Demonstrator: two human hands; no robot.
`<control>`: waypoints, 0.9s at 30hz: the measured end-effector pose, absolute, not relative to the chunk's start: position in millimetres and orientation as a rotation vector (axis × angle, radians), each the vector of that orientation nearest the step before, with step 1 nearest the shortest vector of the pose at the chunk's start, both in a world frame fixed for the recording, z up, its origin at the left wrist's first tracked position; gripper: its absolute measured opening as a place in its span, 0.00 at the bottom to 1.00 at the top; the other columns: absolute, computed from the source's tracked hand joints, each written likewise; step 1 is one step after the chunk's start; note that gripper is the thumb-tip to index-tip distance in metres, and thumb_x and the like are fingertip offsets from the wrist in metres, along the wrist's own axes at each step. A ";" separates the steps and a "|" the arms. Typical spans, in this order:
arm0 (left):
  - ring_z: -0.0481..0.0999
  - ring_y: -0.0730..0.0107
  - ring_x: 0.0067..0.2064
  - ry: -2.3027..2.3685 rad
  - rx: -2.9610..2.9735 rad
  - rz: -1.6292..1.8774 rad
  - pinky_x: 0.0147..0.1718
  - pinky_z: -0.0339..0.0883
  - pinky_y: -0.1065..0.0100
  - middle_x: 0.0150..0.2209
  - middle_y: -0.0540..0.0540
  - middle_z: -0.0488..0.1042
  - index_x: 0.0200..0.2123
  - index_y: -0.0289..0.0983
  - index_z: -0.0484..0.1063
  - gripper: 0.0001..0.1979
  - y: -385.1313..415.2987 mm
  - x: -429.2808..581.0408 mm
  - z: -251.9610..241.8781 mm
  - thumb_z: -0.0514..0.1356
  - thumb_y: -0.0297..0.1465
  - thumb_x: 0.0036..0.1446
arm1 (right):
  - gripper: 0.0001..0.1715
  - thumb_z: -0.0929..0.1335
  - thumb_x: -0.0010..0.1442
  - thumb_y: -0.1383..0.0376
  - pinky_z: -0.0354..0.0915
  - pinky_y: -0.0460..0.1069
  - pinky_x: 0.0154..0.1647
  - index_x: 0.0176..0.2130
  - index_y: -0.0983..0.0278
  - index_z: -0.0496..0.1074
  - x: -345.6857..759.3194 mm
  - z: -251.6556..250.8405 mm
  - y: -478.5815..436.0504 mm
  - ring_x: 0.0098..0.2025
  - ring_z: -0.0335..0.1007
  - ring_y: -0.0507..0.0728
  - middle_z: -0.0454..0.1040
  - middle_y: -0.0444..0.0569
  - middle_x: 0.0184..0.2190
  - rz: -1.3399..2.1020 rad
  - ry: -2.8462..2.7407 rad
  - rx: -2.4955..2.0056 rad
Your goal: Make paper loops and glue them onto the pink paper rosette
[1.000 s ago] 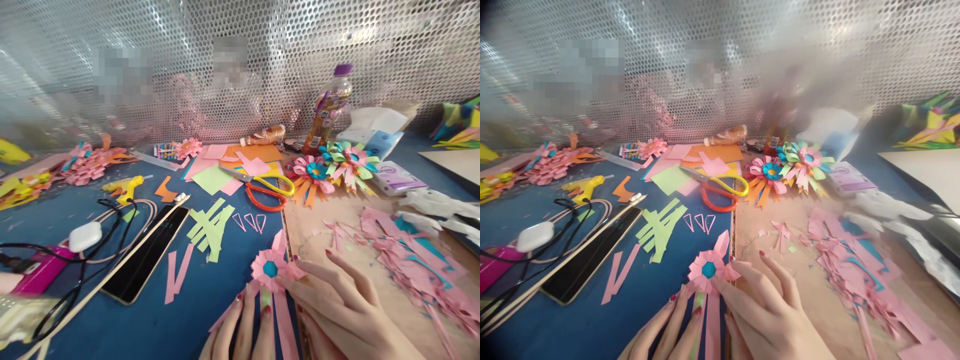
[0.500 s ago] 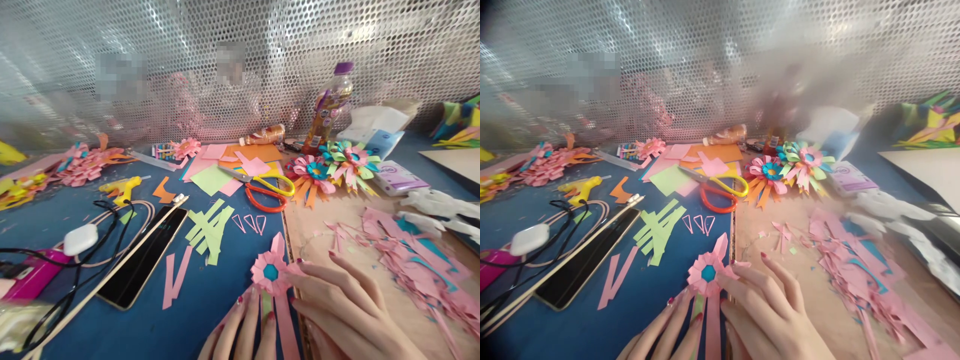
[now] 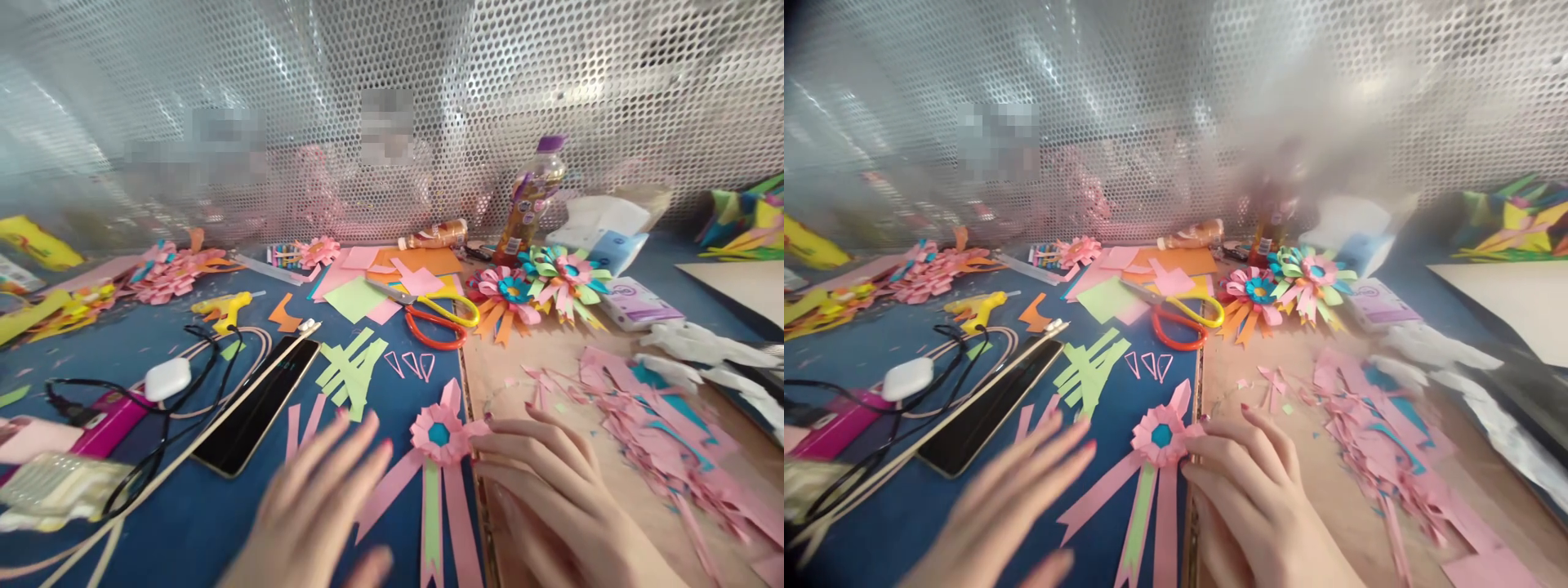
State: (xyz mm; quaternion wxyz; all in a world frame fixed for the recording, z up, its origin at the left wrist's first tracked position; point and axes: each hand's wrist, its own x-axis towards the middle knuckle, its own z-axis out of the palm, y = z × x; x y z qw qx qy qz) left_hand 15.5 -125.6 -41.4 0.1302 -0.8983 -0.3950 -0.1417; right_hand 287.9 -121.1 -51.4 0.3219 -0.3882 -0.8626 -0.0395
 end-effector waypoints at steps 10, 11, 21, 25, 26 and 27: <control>0.61 0.58 0.60 -1.214 -2.669 0.184 0.61 0.44 0.50 0.56 0.41 0.67 0.54 0.34 0.67 0.20 -17.0 -5.5 -18.3 0.44 0.28 0.62 | 0.13 0.65 0.54 0.72 0.63 0.55 0.51 0.40 0.61 0.74 283.1 -55.2 -123.5 0.47 0.69 0.59 0.78 0.47 0.38 -0.027 -2.188 -0.990; 0.60 0.59 0.61 -1.189 -2.703 0.178 0.61 0.44 0.51 0.57 0.42 0.66 0.54 0.35 0.66 0.21 -17.0 -4.5 -19.9 0.44 0.28 0.62 | 0.13 0.65 0.55 0.72 0.63 0.55 0.52 0.41 0.61 0.74 284.9 -57.6 -123.4 0.48 0.69 0.59 0.77 0.47 0.39 -0.029 -2.218 -0.988; 0.62 0.43 0.59 -1.559 -2.392 -0.108 0.51 0.63 0.49 0.57 0.30 0.63 0.62 0.27 0.52 0.33 -20.0 7.7 -34.0 0.47 0.45 0.61 | 0.16 0.67 0.55 0.69 0.64 0.56 0.52 0.45 0.60 0.72 292.7 -70.8 -120.3 0.50 0.67 0.61 0.76 0.47 0.44 -0.185 -2.385 -0.937; 0.61 0.42 0.59 -1.549 -2.420 -0.148 0.50 0.64 0.50 0.62 0.30 0.55 0.62 0.31 0.52 0.30 -29.1 17.5 -41.6 0.46 0.43 0.62 | 0.15 0.66 0.54 0.71 0.67 0.56 0.47 0.43 0.63 0.73 288.4 -63.5 -119.9 0.47 0.69 0.61 0.77 0.49 0.41 -0.307 -2.403 -0.900; 0.63 0.44 0.58 -1.551 -2.460 -0.161 0.48 0.66 0.53 0.63 0.30 0.52 0.63 0.33 0.50 0.29 -30.8 18.7 -40.2 0.45 0.42 0.63 | 0.14 0.66 0.53 0.71 0.67 0.55 0.46 0.41 0.64 0.74 286.9 -61.0 -120.0 0.46 0.70 0.61 0.77 0.50 0.40 -0.333 -2.390 -0.885; 0.64 0.47 0.57 -1.551 -2.501 -0.178 0.47 0.67 0.55 0.64 0.30 0.49 0.64 0.33 0.47 0.29 -31.2 18.7 -36.9 0.45 0.41 0.63 | 0.13 0.66 0.53 0.72 0.68 0.55 0.44 0.40 0.64 0.74 285.3 -58.6 -120.1 0.45 0.71 0.60 0.78 0.50 0.38 -0.355 -2.373 -0.867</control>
